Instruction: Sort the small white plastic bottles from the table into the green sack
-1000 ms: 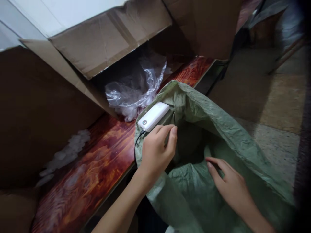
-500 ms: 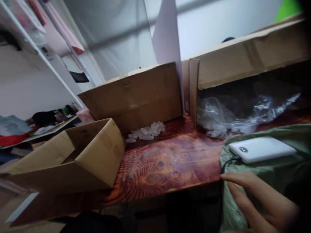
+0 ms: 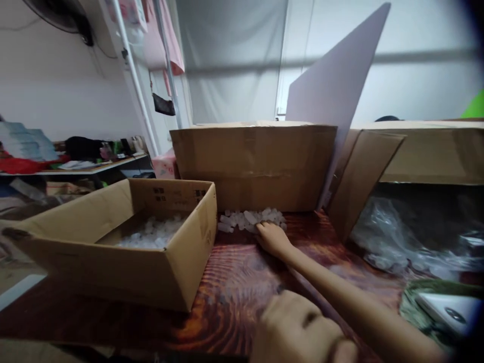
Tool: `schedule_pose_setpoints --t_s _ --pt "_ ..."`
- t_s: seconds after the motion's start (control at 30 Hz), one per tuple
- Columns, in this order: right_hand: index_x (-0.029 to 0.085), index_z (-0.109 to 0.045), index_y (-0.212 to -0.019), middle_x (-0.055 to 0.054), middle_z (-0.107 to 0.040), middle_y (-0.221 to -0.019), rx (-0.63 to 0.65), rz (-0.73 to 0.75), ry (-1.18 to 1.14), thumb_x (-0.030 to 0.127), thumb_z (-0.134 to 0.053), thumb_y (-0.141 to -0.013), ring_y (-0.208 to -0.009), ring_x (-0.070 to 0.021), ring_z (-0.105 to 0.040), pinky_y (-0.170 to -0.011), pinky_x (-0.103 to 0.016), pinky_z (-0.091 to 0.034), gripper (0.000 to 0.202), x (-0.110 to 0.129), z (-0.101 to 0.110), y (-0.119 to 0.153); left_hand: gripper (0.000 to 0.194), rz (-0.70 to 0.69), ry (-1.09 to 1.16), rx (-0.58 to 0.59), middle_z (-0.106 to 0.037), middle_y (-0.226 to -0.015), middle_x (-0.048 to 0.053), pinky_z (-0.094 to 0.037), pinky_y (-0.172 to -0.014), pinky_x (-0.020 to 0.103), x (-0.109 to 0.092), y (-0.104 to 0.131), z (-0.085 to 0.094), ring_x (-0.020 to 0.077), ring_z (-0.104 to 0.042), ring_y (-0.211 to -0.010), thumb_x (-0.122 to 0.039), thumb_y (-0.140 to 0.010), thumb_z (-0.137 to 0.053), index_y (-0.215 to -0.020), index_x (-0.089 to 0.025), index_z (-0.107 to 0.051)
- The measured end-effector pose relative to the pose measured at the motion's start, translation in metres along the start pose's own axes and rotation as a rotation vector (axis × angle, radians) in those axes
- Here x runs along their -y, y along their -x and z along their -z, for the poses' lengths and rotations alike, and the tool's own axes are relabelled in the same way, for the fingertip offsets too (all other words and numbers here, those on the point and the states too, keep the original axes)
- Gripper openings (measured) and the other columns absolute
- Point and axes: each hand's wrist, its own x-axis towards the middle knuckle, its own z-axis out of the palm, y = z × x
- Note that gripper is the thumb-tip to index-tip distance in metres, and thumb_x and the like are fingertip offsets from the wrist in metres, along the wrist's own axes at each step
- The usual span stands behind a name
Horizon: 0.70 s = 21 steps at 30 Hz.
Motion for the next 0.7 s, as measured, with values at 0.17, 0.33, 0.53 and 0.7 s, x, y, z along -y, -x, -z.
schedule_pose_setpoints --t_s 0.17,0.33,0.53,0.7 --pt "0.015 -0.065 -0.099 -0.008 -0.067 -0.094 0.089 0.105 -0.148 0.019 -0.056 -0.089 -0.092 -0.0207 -0.061 -0.081 -0.034 -0.049 0.014 0.016 0.027 0.033 0.032 0.434 -0.006 -0.293 -0.06 -0.12 0.011 -0.049 -0.09 0.042 0.035 -0.023 0.073 0.0255 -0.059 -0.107 -0.038 -0.088 -0.05 -0.115 -0.025 -0.063" --pt "0.019 -0.065 -0.093 -0.004 -0.069 -0.085 0.179 0.058 -0.715 0.051 -0.034 -0.099 -0.078 -0.0161 -0.064 -0.069 -0.027 -0.05 0.045 0.054 0.05 0.047 0.039 0.762 0.338 -0.271 -0.068 -0.084 0.006 -0.053 -0.068 0.031 0.053 -0.024 0.072 0.0198 -0.065 -0.074 -0.053 -0.088 -0.048 -0.105 -0.024 -0.067" --pt "0.011 -0.06 -0.106 -0.013 -0.068 -0.092 0.052 -0.095 -0.287 0.05 -0.013 -0.101 -0.086 -0.0221 -0.063 -0.075 -0.031 -0.047 0.062 0.044 -0.017 -0.051 0.031 1.122 0.772 -0.438 -0.044 -0.043 -0.007 -0.023 -0.032 0.015 0.069 -0.028 0.069 0.0074 -0.036 -0.033 -0.049 -0.081 -0.054 -0.085 -0.019 -0.059" --pt "0.013 -0.062 -0.108 -0.017 -0.06 -0.113 0.161 0.151 -0.072 0.032 -0.065 -0.08 -0.111 -0.032 -0.048 -0.095 -0.043 -0.035 0.035 0.039 -0.054 -0.092 0.021 1.284 0.895 -0.633 -0.054 -0.053 -0.002 -0.032 -0.032 0.019 0.093 -0.03 0.071 0.0132 -0.05 -0.039 -0.036 -0.072 -0.053 -0.082 -0.018 -0.057"
